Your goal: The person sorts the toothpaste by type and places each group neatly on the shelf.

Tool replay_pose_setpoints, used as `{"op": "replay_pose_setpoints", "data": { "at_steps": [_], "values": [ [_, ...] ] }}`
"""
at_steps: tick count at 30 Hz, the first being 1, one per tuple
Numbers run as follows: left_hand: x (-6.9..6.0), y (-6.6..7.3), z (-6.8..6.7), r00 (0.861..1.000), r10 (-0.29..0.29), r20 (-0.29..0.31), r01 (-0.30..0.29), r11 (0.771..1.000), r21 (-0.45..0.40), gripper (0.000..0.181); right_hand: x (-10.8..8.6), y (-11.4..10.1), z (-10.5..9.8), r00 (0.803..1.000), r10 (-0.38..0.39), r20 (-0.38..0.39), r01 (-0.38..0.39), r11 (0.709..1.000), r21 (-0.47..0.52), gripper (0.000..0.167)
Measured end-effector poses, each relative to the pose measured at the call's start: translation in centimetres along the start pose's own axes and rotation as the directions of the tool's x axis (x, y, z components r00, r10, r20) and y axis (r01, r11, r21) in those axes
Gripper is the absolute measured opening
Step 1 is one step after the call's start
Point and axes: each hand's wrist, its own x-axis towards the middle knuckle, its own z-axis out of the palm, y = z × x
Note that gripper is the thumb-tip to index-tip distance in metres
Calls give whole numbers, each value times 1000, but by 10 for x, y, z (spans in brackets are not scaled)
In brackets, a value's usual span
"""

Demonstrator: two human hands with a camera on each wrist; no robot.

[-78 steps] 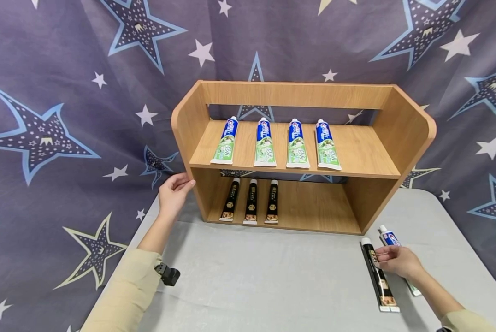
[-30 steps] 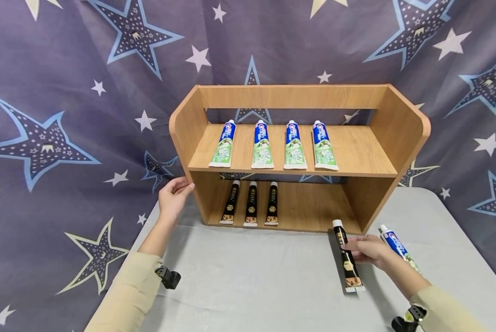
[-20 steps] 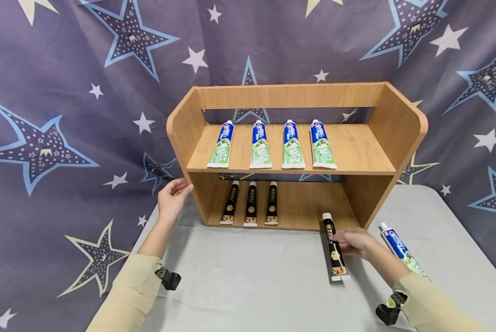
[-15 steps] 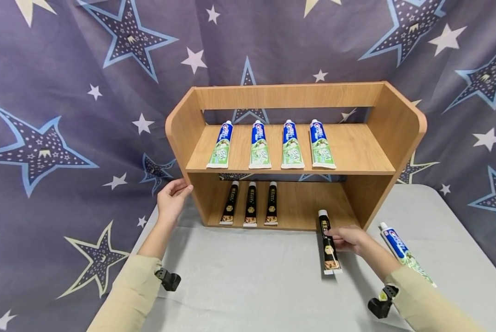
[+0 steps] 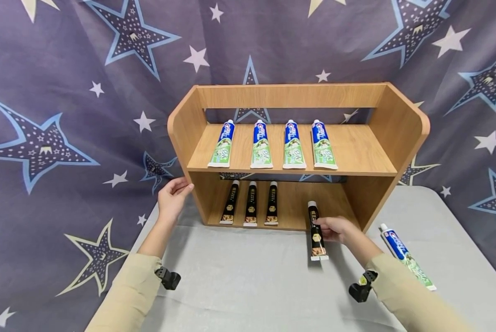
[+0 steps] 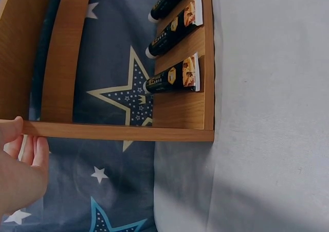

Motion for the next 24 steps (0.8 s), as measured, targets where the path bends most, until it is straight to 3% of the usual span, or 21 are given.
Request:
{"op": "replay_pose_setpoints", "data": {
  "at_steps": [3, 5, 8, 11, 13, 15, 20, 24],
  "values": [
    [-2, 0, -1, 999, 33, -9, -34, 999, -43, 31, 37, 11, -15, 999, -18, 45, 18, 1000, -11, 22],
    [-2, 0, -2, 999, 41, -8, -42, 998, -53, 31, 74, 25, -31, 997, -16, 72, 17, 1000, -17, 27],
    [-2, 1, -1, 1000, 22, 1, -22, 999, -44, 31, 135, 48, -59, 991, -20, 135, 21, 1000, -6, 32],
    [0, 0, -1, 1000, -9, 8, 9, 1000, -14, 33, 173, 60, -71, 990, -13, 139, 10, 1000, 22, 33],
    [1, -1, 0, 1000, -24, 4, 24, 1000, -19, 33, 174, 57, -65, 997, -9, 83, 5, 999, 38, 36],
    [2, -2, 0, 999, -32, 1, 32, 999, -17, 33, 171, 53, -59, 993, -47, 109, 38, 996, 80, 33],
    [1, -2, 0, 999, -34, 0, 34, 999, 11, 33, 128, 30, -23, 995, -90, 53, 87, 995, 53, 21],
    [2, -2, -1, 999, -32, 7, 31, 999, 25, 33, 106, 13, -2, 995, -81, -63, 82, 996, 17, 13]
  ]
}}
